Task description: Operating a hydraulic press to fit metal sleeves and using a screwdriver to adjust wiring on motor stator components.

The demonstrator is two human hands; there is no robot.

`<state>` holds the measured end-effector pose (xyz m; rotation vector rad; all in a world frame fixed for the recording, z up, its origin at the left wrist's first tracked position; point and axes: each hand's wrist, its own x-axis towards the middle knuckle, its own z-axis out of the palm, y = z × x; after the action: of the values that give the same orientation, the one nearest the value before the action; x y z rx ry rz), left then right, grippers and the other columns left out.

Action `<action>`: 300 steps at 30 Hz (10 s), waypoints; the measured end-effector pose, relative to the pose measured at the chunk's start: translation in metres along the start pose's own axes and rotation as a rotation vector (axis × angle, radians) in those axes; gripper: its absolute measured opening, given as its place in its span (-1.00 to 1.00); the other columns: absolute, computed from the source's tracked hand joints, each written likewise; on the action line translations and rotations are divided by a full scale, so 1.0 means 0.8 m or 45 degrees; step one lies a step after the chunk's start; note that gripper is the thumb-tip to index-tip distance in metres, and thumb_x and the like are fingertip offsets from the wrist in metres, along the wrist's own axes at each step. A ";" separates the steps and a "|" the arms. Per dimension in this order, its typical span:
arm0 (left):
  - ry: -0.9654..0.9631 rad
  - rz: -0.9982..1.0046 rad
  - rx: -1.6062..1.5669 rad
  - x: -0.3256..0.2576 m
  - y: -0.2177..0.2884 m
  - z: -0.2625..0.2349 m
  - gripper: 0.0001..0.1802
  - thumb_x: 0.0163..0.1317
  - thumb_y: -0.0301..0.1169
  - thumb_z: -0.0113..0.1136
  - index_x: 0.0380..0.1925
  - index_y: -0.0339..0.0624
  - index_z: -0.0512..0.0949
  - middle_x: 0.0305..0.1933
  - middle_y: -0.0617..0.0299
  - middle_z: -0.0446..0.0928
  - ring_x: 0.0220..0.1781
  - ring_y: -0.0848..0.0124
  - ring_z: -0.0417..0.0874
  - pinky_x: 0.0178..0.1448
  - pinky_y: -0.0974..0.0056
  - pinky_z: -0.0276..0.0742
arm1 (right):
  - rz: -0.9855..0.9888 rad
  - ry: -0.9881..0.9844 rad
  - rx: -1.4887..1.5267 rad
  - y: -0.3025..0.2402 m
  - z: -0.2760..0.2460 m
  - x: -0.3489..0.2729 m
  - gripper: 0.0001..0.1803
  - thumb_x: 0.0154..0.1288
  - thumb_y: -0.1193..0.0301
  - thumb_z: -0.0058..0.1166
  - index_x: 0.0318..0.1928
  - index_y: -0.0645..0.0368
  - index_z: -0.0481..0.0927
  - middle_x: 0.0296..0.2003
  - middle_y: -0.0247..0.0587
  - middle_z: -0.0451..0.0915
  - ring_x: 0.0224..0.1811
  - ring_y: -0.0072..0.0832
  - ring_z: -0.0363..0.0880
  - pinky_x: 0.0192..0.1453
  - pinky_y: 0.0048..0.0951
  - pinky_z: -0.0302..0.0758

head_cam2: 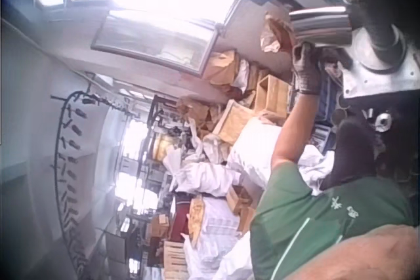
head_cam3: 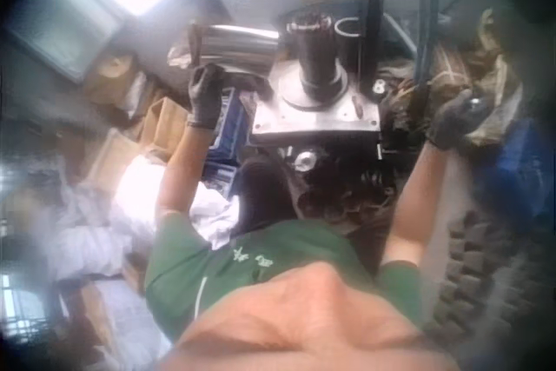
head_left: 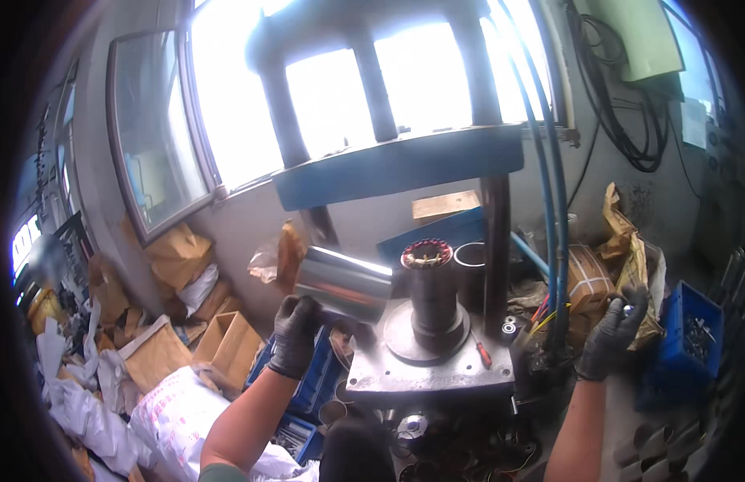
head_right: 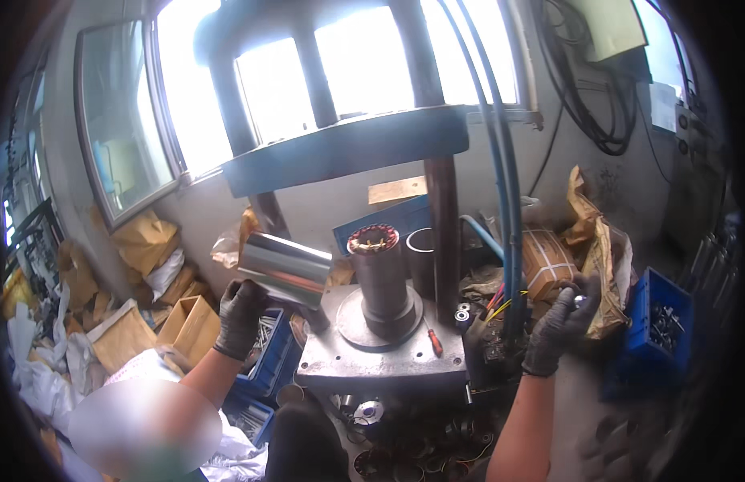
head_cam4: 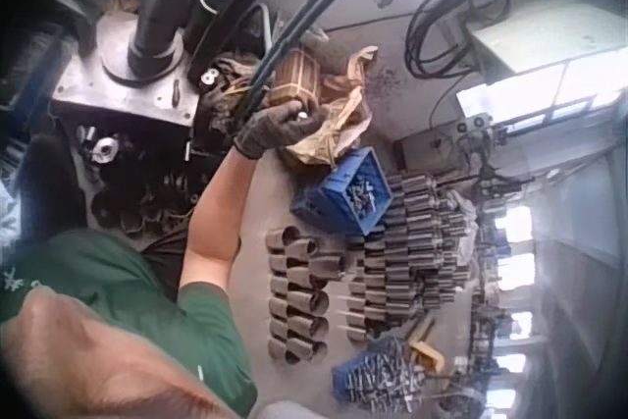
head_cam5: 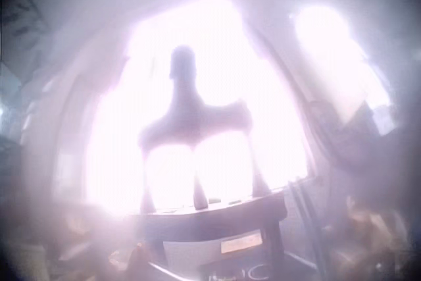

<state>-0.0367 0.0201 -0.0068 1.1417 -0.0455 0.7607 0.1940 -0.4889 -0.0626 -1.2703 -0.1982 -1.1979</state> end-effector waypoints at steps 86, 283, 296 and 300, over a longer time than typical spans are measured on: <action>-0.470 0.364 1.531 0.216 -0.015 0.244 -0.58 0.41 -0.09 0.36 -0.02 -0.23 0.59 -0.18 0.02 0.68 -0.11 0.24 0.67 0.11 0.10 0.62 | -0.294 -1.612 -1.217 -0.181 -0.156 0.036 -0.67 0.21 0.50 0.20 0.01 0.21 0.77 -0.18 0.09 0.76 -0.15 0.03 0.77 -0.01 -0.05 0.71; -0.430 0.216 1.642 -0.046 -0.299 0.084 -0.31 0.21 -0.09 0.47 0.27 -0.22 0.60 0.60 -0.41 0.18 0.59 -0.28 0.29 0.64 -0.15 0.29 | 0.160 -1.844 -1.275 -0.197 -0.253 -0.074 -0.82 0.32 0.40 0.43 -0.16 0.21 0.74 -0.32 0.03 0.71 -0.33 -0.12 0.70 -0.16 -0.22 0.63; -0.438 0.232 1.660 -0.043 -0.298 0.085 -0.33 0.19 -0.13 0.48 0.26 -0.20 0.60 0.56 -0.42 0.22 0.56 -0.30 0.32 0.62 -0.17 0.32 | 0.209 -2.055 -1.125 -0.196 -0.213 -0.027 -0.65 0.33 0.66 0.17 0.10 0.22 0.74 0.04 -0.04 0.80 0.10 -0.24 0.79 0.19 -0.28 0.66; -0.429 0.251 1.686 -0.044 -0.304 0.086 -0.34 0.19 -0.13 0.47 0.25 -0.19 0.61 0.56 -0.41 0.22 0.57 -0.29 0.31 0.61 -0.17 0.33 | 0.253 -2.522 -1.447 -0.202 -0.219 -0.038 -0.68 0.36 0.64 0.18 0.08 0.19 0.75 0.02 -0.07 0.80 0.07 -0.25 0.79 0.16 -0.29 0.65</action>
<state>0.0976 -0.1032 -0.1849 2.5506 0.0823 0.7450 -0.0258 -0.5843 -0.0480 -2.9750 -0.8163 0.7399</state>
